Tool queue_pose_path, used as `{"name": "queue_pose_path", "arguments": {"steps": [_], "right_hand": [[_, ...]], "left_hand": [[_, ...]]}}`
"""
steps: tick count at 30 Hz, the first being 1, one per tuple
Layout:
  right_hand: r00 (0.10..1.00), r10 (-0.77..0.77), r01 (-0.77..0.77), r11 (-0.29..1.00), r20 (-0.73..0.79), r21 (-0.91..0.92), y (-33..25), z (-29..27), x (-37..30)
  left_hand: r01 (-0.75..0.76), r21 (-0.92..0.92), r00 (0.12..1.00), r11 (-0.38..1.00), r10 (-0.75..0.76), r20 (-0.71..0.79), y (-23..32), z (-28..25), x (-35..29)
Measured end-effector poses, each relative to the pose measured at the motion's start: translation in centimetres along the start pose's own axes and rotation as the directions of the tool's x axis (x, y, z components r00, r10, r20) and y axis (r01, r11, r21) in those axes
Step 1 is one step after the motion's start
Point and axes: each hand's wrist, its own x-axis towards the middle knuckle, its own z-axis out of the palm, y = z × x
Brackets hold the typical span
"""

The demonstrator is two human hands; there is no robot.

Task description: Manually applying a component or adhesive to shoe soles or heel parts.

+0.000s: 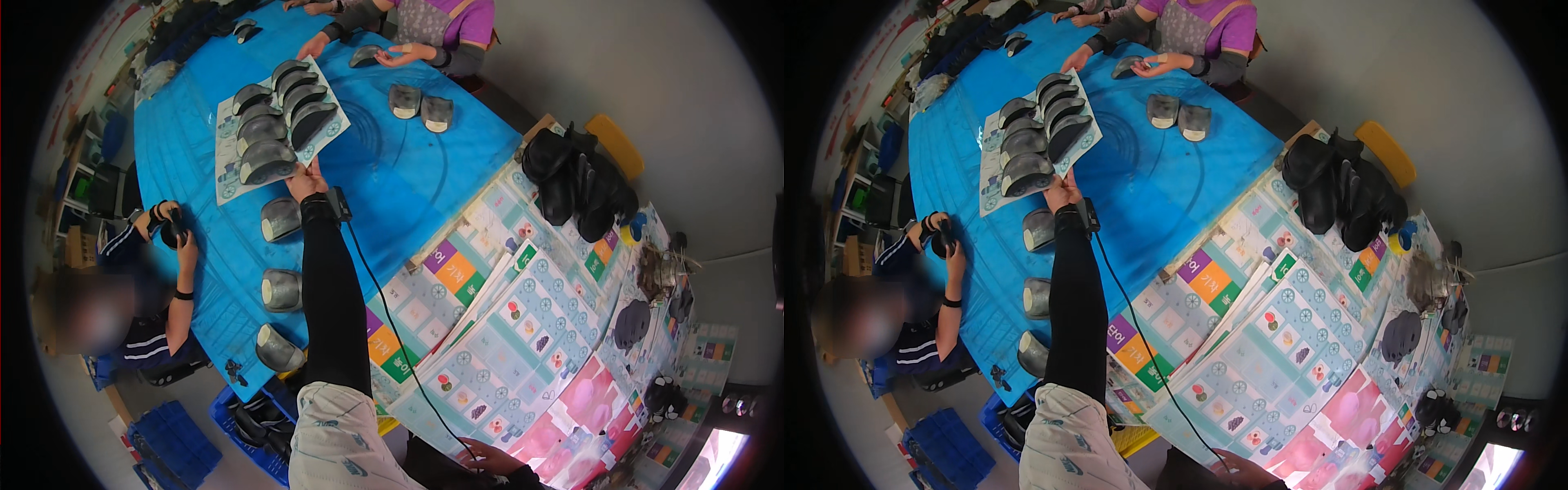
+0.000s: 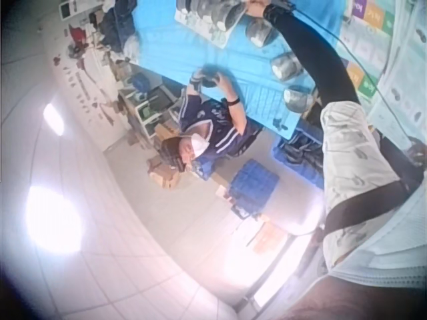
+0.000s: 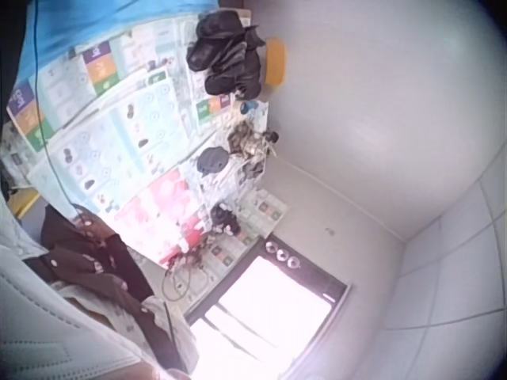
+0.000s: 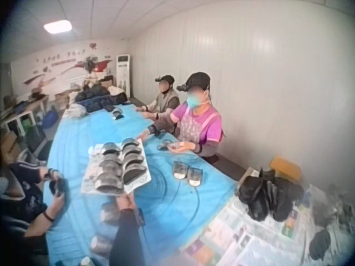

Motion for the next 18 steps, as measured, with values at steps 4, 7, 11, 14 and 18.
{"name": "queue_pose_path", "arguments": {"steps": [4,7,11,14,18], "right_hand": [[0.998,0.041,-0.040,0.999,-0.047,0.011,-2.6,0.4,-0.6],[0.971,0.180,-0.153,0.974,-0.156,0.166,-4.1,1.3,-2.0],[0.966,0.224,-0.189,0.952,-0.128,0.241,-4.6,1.6,-2.1],[0.972,0.201,-0.161,0.948,-0.124,0.274,-3.6,1.0,-1.7],[0.995,0.100,-0.097,0.980,-0.008,0.176,-1.6,0.2,-0.9]], "left_hand": [[0.016,0.022,1.000,1.000,-0.015,-0.014,-0.6,-0.9,2.6],[0.069,0.071,0.998,0.995,-0.069,0.001,-0.9,-0.9,3.6],[0.094,0.163,0.992,0.982,-0.107,0.071,-1.9,0.3,4.1],[0.200,0.233,0.968,0.952,-0.229,0.104,-2.4,0.2,5.0],[0.066,0.778,0.957,0.625,-0.261,0.129,-3.3,-1.9,6.2]]}}
